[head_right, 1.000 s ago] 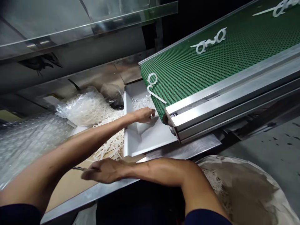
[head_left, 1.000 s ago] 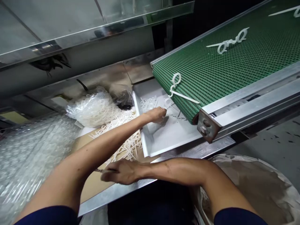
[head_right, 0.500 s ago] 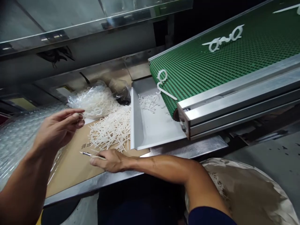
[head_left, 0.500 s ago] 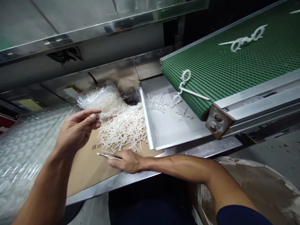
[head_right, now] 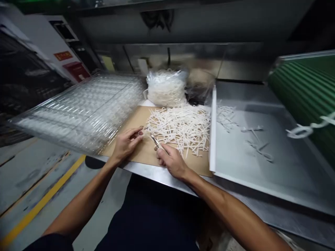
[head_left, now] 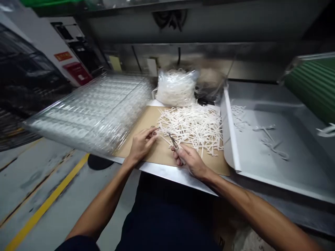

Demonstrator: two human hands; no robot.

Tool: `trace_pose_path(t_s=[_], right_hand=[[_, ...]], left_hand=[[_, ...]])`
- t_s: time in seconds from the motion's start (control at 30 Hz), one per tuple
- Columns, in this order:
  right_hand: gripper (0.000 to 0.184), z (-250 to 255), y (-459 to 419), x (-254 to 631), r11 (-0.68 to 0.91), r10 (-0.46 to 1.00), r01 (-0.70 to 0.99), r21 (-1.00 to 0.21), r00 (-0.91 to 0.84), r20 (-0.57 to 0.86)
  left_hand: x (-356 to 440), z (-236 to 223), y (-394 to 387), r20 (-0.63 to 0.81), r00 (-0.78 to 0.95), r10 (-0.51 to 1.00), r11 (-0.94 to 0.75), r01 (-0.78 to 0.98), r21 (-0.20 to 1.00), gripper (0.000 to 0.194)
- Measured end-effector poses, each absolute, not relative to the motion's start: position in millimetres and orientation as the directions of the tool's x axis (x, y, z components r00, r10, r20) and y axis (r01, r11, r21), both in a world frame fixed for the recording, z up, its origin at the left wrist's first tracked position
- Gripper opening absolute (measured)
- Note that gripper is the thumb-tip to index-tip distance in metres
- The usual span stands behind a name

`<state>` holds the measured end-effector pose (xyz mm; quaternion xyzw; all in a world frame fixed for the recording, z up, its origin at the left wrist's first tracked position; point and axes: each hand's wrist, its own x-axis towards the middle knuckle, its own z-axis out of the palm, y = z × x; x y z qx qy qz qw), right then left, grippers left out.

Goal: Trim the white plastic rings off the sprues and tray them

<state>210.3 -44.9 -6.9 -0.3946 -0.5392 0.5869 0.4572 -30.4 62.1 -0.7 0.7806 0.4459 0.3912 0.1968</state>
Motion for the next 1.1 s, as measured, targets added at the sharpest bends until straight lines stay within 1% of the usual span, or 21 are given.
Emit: trace_pose_path(t_s=[0.07, 0.2, 0.3, 0.37, 0.43, 0.5, 0.73, 1.1], right_hand=[[0.049, -6, -47, 212, -0.011, 0.962, -0.108, -0.994, -0.271, 0.019], [0.048, 1, -53, 216, -0.031, 0.965, -0.055, -0.998, -0.260, -0.016], [0.046, 9, -56, 220, -0.012, 0.967, 0.088, -0.996, -0.252, -0.034], [0.046, 14, -57, 221, 0.025, 0.962, 0.194, -0.981, -0.270, -0.029], [0.046, 18, -57, 222, 0.052, 0.955, 0.256, -0.965, -0.295, -0.027], [0.044, 21, -57, 222, 0.060, 0.951, 0.283, -0.957, -0.307, -0.031], [0.042, 24, -59, 222, 0.027, 0.950, 0.298, -0.954, -0.305, -0.068], [0.046, 27, -59, 223, 0.030, 0.954, 0.335, -0.942, -0.290, -0.072]], left_hand=[[-31, -3, 58, 0.504, 0.262, 0.823, -0.559, 0.535, 0.634, 0.033], [-23, -9, 44, 0.572, 0.153, 0.806, -0.586, 0.349, 0.731, 0.034], [-11, -13, 31, 0.593, 0.081, 0.801, -0.596, 0.198, 0.779, 0.036], [-5, -15, 23, 0.611, 0.079, 0.787, -0.616, 0.158, 0.772, 0.036], [0, -15, 18, 0.634, 0.099, 0.767, -0.642, 0.162, 0.750, 0.037], [1, -15, 17, 0.653, 0.111, 0.749, -0.662, 0.166, 0.731, 0.039], [4, -11, 17, 0.693, 0.132, 0.709, -0.706, 0.142, 0.694, 0.039], [7, -4, 16, 0.743, 0.170, 0.648, -0.761, 0.181, 0.623, 0.038]])
